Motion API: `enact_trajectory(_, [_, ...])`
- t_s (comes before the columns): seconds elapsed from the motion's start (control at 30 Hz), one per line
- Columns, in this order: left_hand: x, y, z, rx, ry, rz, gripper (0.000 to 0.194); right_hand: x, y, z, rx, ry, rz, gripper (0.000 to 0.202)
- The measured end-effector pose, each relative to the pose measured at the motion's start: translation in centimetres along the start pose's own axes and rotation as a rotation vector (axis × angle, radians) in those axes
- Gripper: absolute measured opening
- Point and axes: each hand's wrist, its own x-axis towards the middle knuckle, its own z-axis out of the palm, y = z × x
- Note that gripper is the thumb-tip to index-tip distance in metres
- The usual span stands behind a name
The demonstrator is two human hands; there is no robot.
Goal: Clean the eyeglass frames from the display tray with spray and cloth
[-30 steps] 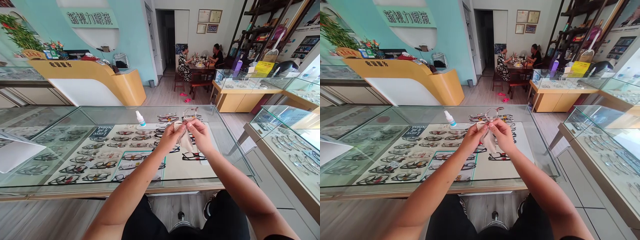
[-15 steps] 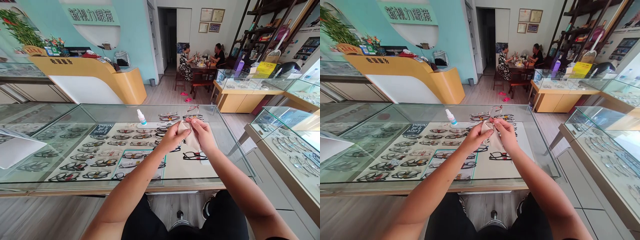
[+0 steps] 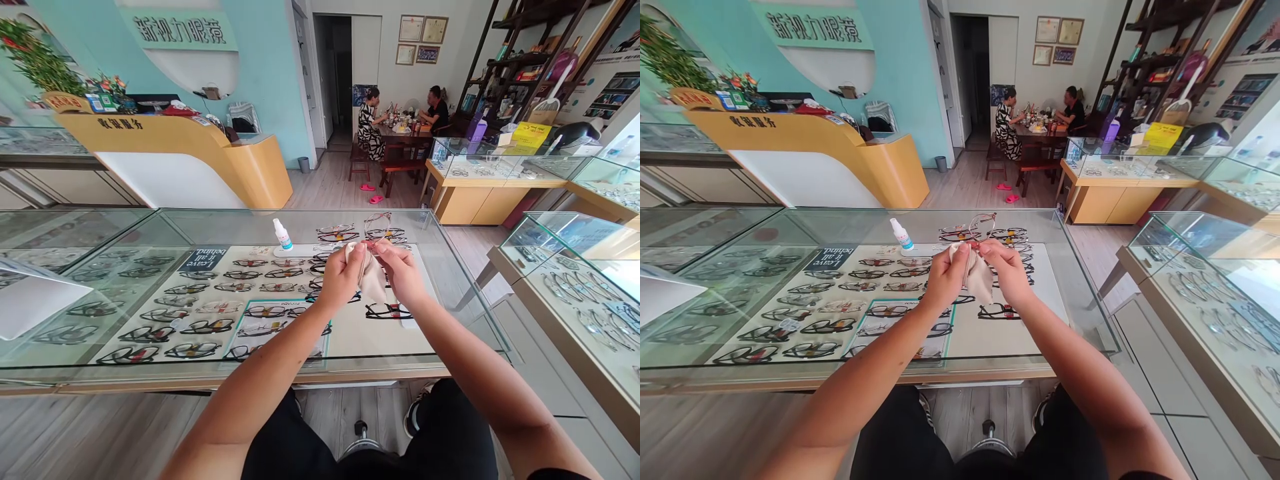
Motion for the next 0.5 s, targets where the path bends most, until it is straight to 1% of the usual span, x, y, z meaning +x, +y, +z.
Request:
enact_trajectory(0.07, [0.1,0.2,-0.3,0.023,-0.051,0.028,0.071,0.1,-0.2,-0.1,-0.004,0.033,-0.006,0.035])
enact_trajectory(0.17, [0.4,0.4,-0.9,0.026,-0.229,0.036,0.065,0.4,-0.7,-0.5,-0.018,0.091,-0.009,0.035])
enact_trajectory(0.23, [0.5,0.4,-1.3,0.022,-0.342,0.028,0.062,0.6,-0.9,-0.8,-0.022,0.104,-0.012,0.035])
enact_trajectory(0.3, [0.7,0.4,-1.4,0.021,-0.404,0.022,0.060,0.7,-1.0,-1.0,-0.018,0.107,-0.003,0.037])
enact_trajectory(0.37, [0.7,0.1,-1.4,0.024,-0.393,0.030,0.060,0.7,-0.9,-0.8,-0.008,0.104,0.018,0.040])
enact_trajectory(0.5, [0.5,-0.5,-0.8,0.061,-0.241,0.056,0.056,0.3,-0.3,0.1,0.072,0.087,0.076,0.046])
